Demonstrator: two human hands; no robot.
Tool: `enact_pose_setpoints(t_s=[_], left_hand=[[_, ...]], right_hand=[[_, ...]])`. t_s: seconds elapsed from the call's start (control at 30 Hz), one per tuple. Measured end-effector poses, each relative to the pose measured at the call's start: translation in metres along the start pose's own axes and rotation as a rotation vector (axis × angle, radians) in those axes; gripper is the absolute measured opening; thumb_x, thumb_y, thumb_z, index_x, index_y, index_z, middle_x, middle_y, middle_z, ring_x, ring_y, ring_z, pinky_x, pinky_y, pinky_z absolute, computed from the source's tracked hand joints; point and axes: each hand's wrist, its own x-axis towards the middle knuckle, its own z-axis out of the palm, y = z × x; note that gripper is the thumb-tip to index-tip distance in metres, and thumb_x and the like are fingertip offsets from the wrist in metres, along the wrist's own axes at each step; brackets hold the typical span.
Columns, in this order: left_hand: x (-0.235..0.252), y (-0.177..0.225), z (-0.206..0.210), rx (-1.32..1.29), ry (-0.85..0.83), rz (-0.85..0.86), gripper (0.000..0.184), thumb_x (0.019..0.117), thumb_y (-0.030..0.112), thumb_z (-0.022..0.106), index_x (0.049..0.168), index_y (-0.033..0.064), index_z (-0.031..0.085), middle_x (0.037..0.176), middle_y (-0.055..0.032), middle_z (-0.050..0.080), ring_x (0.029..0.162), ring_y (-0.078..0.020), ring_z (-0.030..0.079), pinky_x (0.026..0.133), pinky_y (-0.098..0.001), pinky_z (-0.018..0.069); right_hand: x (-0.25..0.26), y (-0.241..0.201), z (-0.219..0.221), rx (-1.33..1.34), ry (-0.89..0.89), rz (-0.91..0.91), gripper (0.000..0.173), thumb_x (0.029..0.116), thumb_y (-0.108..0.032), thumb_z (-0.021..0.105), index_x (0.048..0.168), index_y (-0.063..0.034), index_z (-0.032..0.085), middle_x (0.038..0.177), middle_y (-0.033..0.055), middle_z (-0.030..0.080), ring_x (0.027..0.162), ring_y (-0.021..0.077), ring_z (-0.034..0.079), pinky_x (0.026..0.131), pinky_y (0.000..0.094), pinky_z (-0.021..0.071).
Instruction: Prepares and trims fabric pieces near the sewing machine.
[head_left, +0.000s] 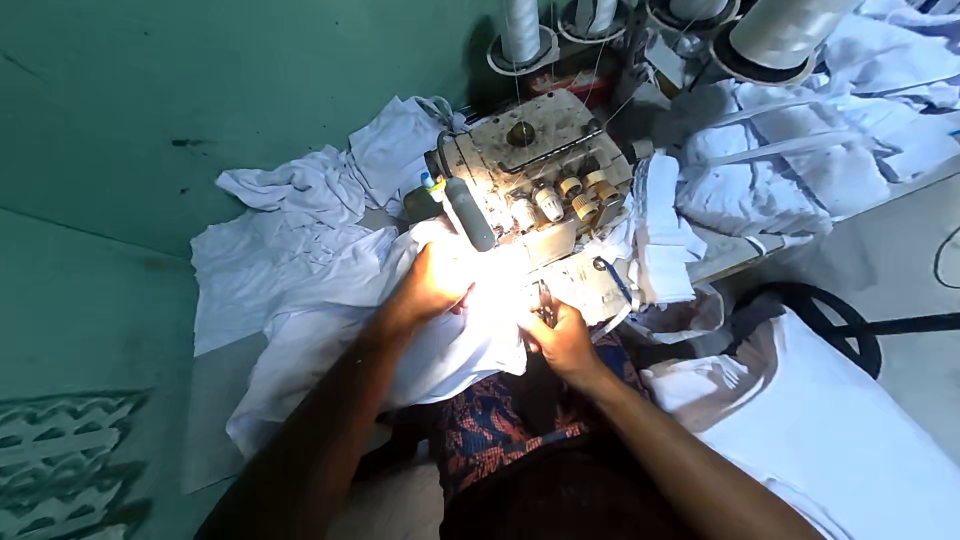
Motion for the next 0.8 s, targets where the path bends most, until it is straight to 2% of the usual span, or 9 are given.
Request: enact_pose_setpoints(t_s=[0.3,0.57,0.8], left_hand=[[0.0049,-0.0017,0.0026,-0.125,0.014,-0.060,0.024,0.1019,0.009,0.059,0.079,0.0042,0.059,0.054,-0.0046,0.055,0.039,-0.0118,0.051,0.038,-0.0240,0.0463],[0.0054,0.0016,0.0017,-0.120,0.001,-0.031,0.028,0.1007,0.003,0.057,0.073,0.0041,0.057,0.053,-0.0045,0.054,0.039,-0.0121,0.051,0.038,-0.0242,0.0459],[0.0072,0.0015,0.0005,-0.107,-0.013,-0.027,0.028,0.1021,0.007,0.057,0.074,0.0043,0.058,0.054,-0.0053,0.054,0.039,-0.0123,0.050,0.038,-0.0239,0.0447]], right_hand=[[-0.0033,0.0001,-0.0013,0.046,0.003,0.015,0.006,0.0927,-0.006,0.067,0.097,-0.0027,0.063,0.067,-0.0016,0.061,0.051,0.0052,0.055,0.049,0.0206,0.0496],[-0.0017,0.0003,-0.0018,0.023,-0.001,0.004,0.005,0.0927,-0.007,0.067,0.095,-0.0032,0.064,0.068,-0.0008,0.061,0.051,0.0053,0.056,0.049,0.0202,0.0496],[-0.0007,0.0017,-0.0019,0.018,-0.008,0.003,0.004,0.0922,-0.007,0.067,0.094,-0.0044,0.064,0.067,-0.0008,0.060,0.051,0.0054,0.055,0.049,0.0208,0.0489]])
